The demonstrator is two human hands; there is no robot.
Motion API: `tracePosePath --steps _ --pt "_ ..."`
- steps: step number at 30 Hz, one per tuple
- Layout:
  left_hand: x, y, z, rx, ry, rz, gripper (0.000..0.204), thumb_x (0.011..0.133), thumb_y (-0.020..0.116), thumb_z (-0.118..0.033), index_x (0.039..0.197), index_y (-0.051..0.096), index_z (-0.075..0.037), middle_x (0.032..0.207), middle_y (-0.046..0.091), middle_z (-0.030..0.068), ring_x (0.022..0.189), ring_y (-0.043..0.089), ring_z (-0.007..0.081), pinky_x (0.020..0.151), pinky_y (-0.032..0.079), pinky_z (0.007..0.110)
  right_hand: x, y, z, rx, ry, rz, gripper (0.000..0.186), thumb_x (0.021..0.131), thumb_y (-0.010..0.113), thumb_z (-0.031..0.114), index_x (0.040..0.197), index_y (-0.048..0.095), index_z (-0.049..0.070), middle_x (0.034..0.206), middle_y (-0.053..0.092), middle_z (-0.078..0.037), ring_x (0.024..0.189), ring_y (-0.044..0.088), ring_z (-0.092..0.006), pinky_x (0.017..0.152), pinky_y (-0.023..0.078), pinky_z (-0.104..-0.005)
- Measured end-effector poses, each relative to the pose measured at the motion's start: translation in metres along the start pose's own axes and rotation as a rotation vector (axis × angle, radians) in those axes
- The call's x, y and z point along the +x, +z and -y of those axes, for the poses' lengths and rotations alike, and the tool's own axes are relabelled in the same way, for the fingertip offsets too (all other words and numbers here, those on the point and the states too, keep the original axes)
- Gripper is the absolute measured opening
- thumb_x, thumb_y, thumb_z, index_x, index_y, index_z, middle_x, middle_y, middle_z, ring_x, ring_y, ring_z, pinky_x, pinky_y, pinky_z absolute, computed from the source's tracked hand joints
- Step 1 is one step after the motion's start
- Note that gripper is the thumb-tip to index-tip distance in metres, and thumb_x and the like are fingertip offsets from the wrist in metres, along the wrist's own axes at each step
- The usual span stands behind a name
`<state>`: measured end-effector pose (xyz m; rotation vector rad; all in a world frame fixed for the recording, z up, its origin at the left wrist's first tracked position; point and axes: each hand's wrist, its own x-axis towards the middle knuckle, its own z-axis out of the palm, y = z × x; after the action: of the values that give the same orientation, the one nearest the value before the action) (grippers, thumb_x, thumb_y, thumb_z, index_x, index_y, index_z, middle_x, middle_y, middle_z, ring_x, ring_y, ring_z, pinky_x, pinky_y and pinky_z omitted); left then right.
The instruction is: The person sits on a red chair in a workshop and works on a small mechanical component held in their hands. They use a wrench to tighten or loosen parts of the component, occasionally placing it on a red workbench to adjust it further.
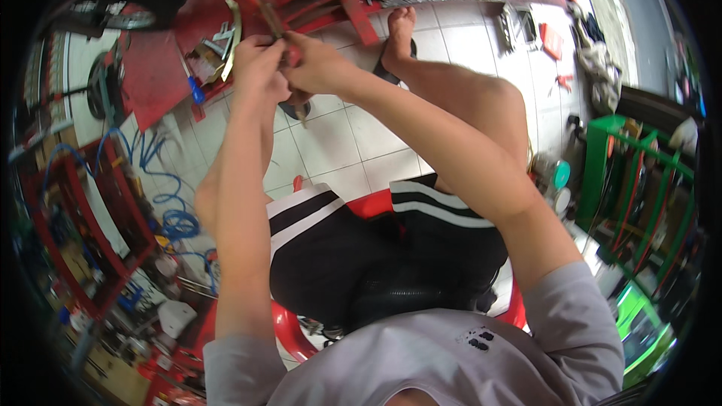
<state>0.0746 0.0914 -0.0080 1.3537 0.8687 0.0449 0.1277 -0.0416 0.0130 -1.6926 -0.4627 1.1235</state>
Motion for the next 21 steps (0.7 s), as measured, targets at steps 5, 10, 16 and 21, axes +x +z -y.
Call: tracePosePath --steps 5,10,16,21 --pt "0.019 -0.011 0.009 0.317 0.167 0.002 0.029 0.09 0.064 -0.01 0.108 0.057 0.011 0.089 0.069 0.0155 0.076 0.067 0.0188 0.066 0.052 0.029 0.012 0.006 -0.015 -0.187 -0.08 -0.149 0.06 0.08 0.061 0.019 0.136 0.044 0.004 0.1 0.068 -0.02 0.084 0.071 -0.0296 0.074 0.058 -0.0341" --pt "0.015 -0.003 0.007 0.471 0.198 -0.102 0.028 0.091 0.065 -0.013 0.104 0.057 0.011 0.087 0.07 0.0165 0.075 0.067 0.0181 0.064 0.051 0.028 0.008 0.004 -0.021 0.137 -0.009 -0.092 0.059 0.078 0.063 0.03 0.13 0.051 0.005 0.114 0.065 -0.019 0.105 0.064 -0.0331 0.089 0.052 -0.0378" --pt "0.019 -0.006 0.007 0.526 0.259 -0.088 0.028 0.09 0.066 -0.014 0.1 0.058 0.011 0.083 0.07 0.0158 0.071 0.067 0.0172 0.061 0.05 0.028 0.011 0.006 -0.015 0.059 0.006 -0.082 0.056 0.078 0.06 0.027 0.128 0.052 0.002 0.111 0.066 -0.023 0.103 0.065 -0.0342 0.088 0.051 -0.0389" --pt "0.02 -0.02 0.014 0.514 0.282 -0.029 0.029 0.09 0.067 -0.016 0.099 0.059 0.01 0.082 0.07 0.0168 0.071 0.067 0.0179 0.063 0.051 0.029 0.007 0.008 -0.007 0.023 0.027 -0.056 0.053 0.078 0.059 0.024 0.123 0.051 -0.004 0.102 0.066 -0.024 0.092 0.067 -0.0325 0.079 0.053 -0.0375"
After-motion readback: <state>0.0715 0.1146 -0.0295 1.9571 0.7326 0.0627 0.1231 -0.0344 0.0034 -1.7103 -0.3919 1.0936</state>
